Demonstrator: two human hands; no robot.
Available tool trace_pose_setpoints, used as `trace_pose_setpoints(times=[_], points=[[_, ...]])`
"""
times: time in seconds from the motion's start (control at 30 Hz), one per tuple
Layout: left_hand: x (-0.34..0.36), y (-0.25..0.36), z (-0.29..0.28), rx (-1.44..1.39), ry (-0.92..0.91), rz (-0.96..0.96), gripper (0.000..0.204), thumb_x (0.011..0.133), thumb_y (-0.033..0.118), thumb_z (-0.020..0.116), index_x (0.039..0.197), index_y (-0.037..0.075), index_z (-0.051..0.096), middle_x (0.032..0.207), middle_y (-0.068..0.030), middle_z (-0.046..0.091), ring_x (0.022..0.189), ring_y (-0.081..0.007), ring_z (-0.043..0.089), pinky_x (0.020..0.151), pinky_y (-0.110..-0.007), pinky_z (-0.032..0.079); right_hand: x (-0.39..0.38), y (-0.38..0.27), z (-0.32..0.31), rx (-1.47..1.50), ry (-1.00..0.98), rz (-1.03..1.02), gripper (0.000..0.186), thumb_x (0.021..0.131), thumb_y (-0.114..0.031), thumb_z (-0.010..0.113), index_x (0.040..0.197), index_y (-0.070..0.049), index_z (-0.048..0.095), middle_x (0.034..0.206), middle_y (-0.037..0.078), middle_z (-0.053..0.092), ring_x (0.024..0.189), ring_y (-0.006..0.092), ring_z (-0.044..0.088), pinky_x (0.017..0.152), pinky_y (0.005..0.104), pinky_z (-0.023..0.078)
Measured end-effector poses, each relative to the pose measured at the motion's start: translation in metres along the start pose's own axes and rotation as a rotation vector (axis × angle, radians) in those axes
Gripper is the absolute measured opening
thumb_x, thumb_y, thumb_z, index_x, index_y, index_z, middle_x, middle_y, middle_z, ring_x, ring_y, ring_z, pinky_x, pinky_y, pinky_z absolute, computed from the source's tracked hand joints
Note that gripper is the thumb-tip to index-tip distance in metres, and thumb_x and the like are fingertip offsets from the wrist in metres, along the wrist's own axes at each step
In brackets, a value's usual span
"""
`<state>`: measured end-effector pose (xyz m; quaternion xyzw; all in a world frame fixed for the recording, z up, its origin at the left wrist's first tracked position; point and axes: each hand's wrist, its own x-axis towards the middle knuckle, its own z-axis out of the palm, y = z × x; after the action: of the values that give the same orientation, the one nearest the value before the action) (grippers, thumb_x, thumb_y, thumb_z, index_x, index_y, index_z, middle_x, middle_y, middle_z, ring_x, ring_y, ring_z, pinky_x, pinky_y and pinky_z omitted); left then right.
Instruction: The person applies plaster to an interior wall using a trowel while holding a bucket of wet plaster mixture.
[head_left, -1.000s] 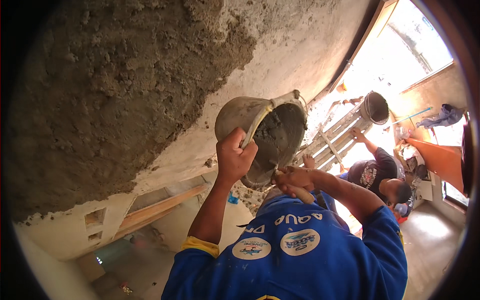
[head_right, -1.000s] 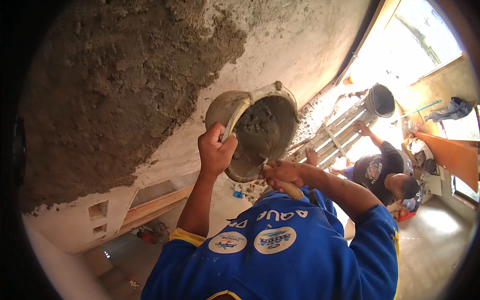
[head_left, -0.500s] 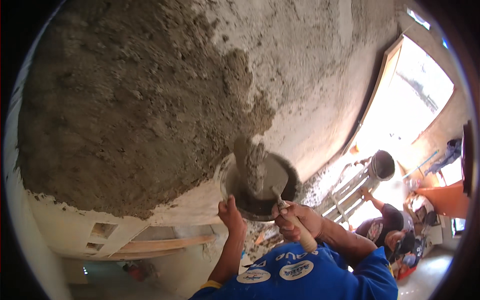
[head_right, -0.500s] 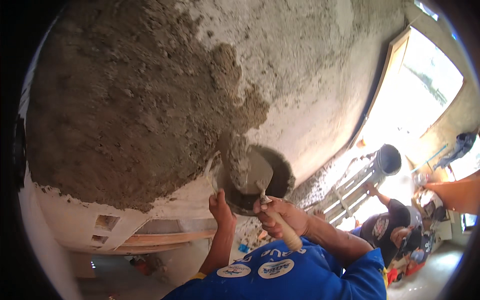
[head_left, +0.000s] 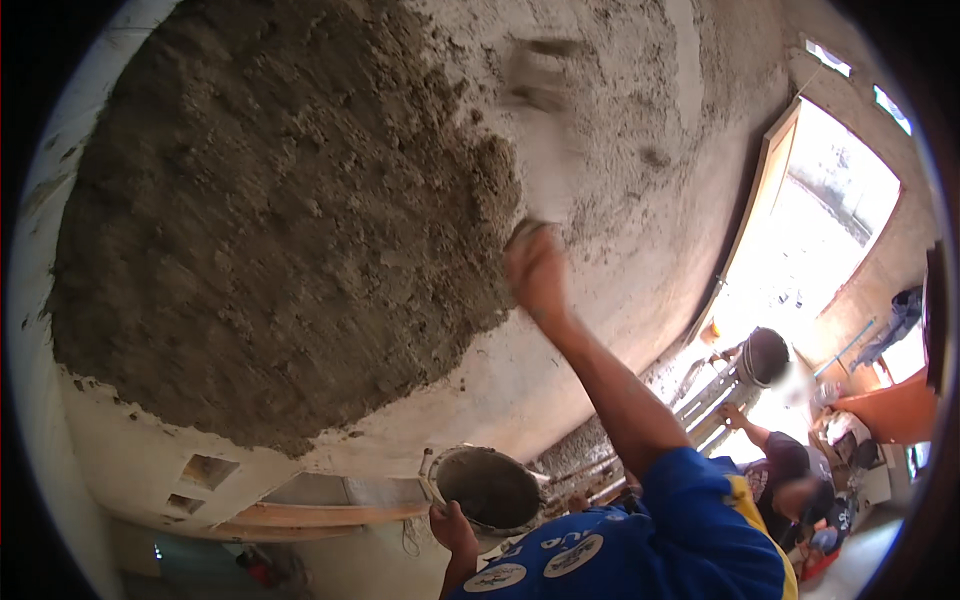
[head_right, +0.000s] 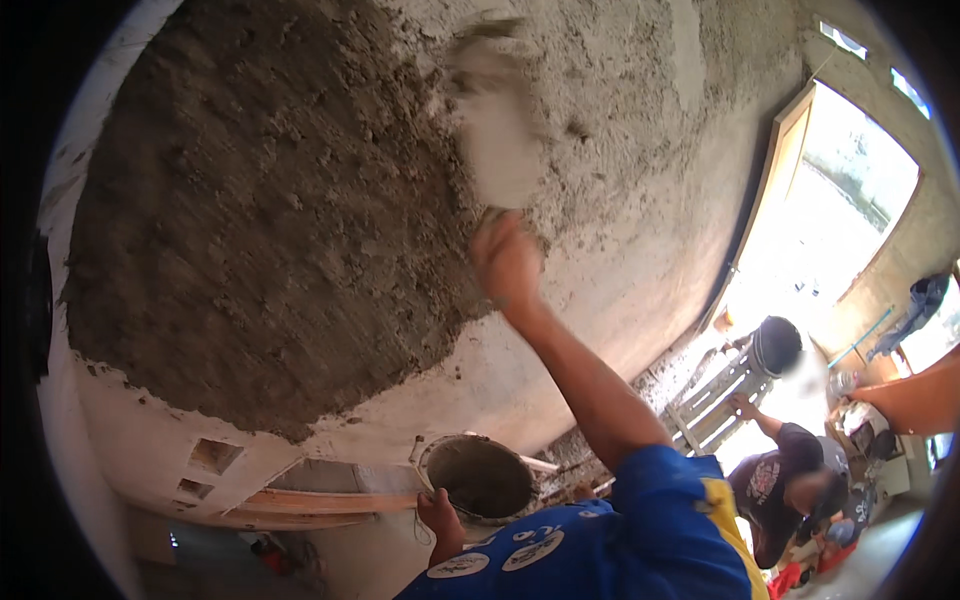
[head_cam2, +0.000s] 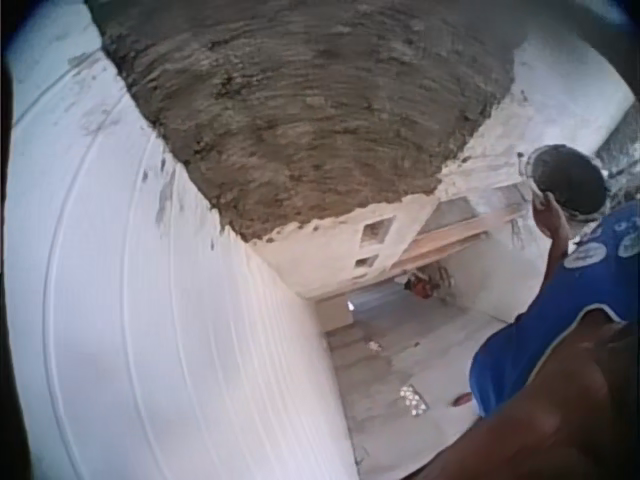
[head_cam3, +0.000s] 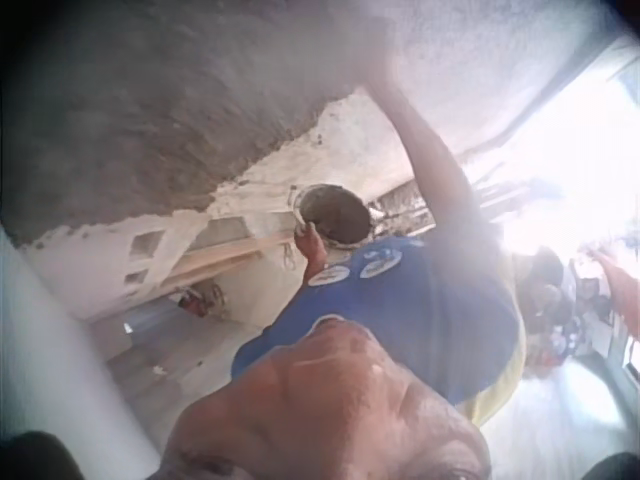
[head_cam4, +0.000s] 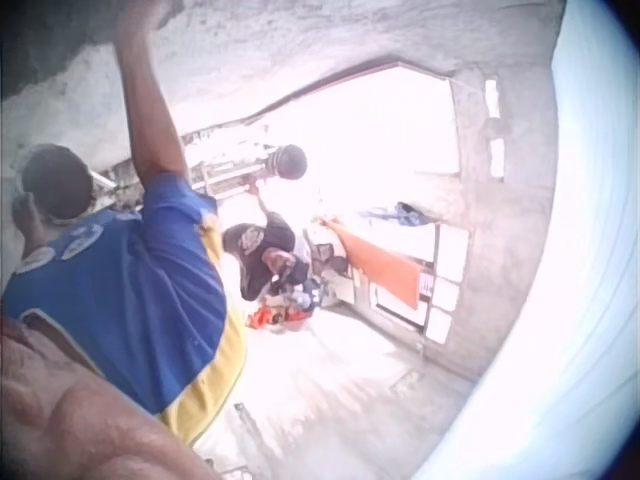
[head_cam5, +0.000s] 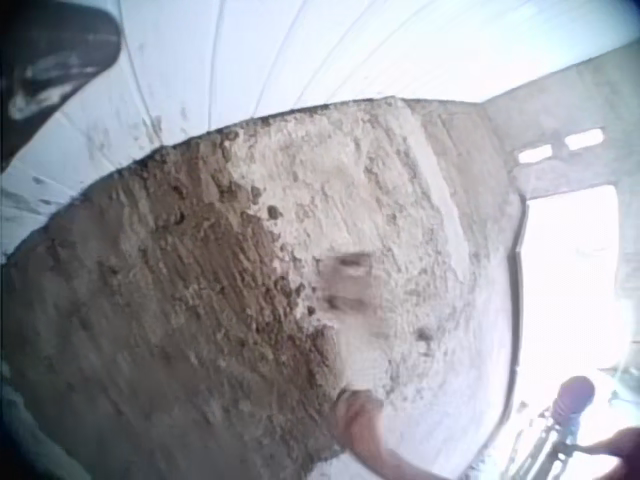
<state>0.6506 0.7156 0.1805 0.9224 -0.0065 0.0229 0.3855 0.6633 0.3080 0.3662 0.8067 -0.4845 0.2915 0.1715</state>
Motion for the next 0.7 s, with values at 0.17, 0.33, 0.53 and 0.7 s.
trace_pose_setpoints(times=[0.17, 0.33, 0.53, 0.7], points=[[0.01, -0.056, -0.028, -0.032, 0.194, 0.262, 0.027, 0.073, 0.017, 0.058, 0.082, -0.006, 0.048, 0.069, -0.0176, 0.05, 0.061, -0.0317, 0.046, 0.06, -0.044, 0.04, -0.234, -0.01, -0.071, 1.26, -0.461, -0.315, 0.032, 0.085, -0.03, 0.059, 0.107, -0.006, 0.059, 0.102, 0.023, 0.061, 0.091, 0.0378, 0.062, 0.074, 0.0488, 0.05], [0.01, 0.025, -0.008, -0.009, -0.208, 0.254, 0.031, 0.077, 0.021, 0.061, 0.074, -0.001, 0.039, 0.065, -0.0114, 0.039, 0.062, -0.0192, 0.039, 0.057, -0.04, 0.036, -0.308, 0.085, 0.005, 0.909, -1.335, -0.568, 0.031, 0.086, -0.029, 0.058, 0.102, -0.003, 0.061, 0.086, 0.018, 0.065, 0.09, 0.0354, 0.064, 0.076, 0.0466, 0.05], [-0.004, 0.13, -0.003, -0.159, -0.529, 0.582, 0.029, 0.077, 0.009, 0.065, 0.068, 0.001, 0.039, 0.057, -0.0093, 0.036, 0.055, -0.011, 0.036, 0.049, -0.033, 0.035, -0.347, 0.068, 0.048, 0.724, -1.3, -1.167, 0.033, 0.077, -0.023, 0.062, 0.102, -0.001, 0.06, 0.088, 0.014, 0.064, 0.083, 0.0339, 0.063, 0.08, 0.0431, 0.05], [0.006, 0.185, -0.014, -0.326, -0.672, 0.613, 0.031, 0.08, 0.005, 0.064, 0.066, 0.004, 0.036, 0.057, 0.0007, 0.032, 0.057, -0.0049, 0.032, 0.048, -0.026, 0.031, -0.281, 0.081, -0.03, 1.383, -1.996, -0.247, 0.023, 0.082, -0.022, 0.062, 0.095, -0.004, 0.058, 0.074, 0.005, 0.058, 0.063, 0.0208, 0.059, 0.059, 0.0331, 0.049]])
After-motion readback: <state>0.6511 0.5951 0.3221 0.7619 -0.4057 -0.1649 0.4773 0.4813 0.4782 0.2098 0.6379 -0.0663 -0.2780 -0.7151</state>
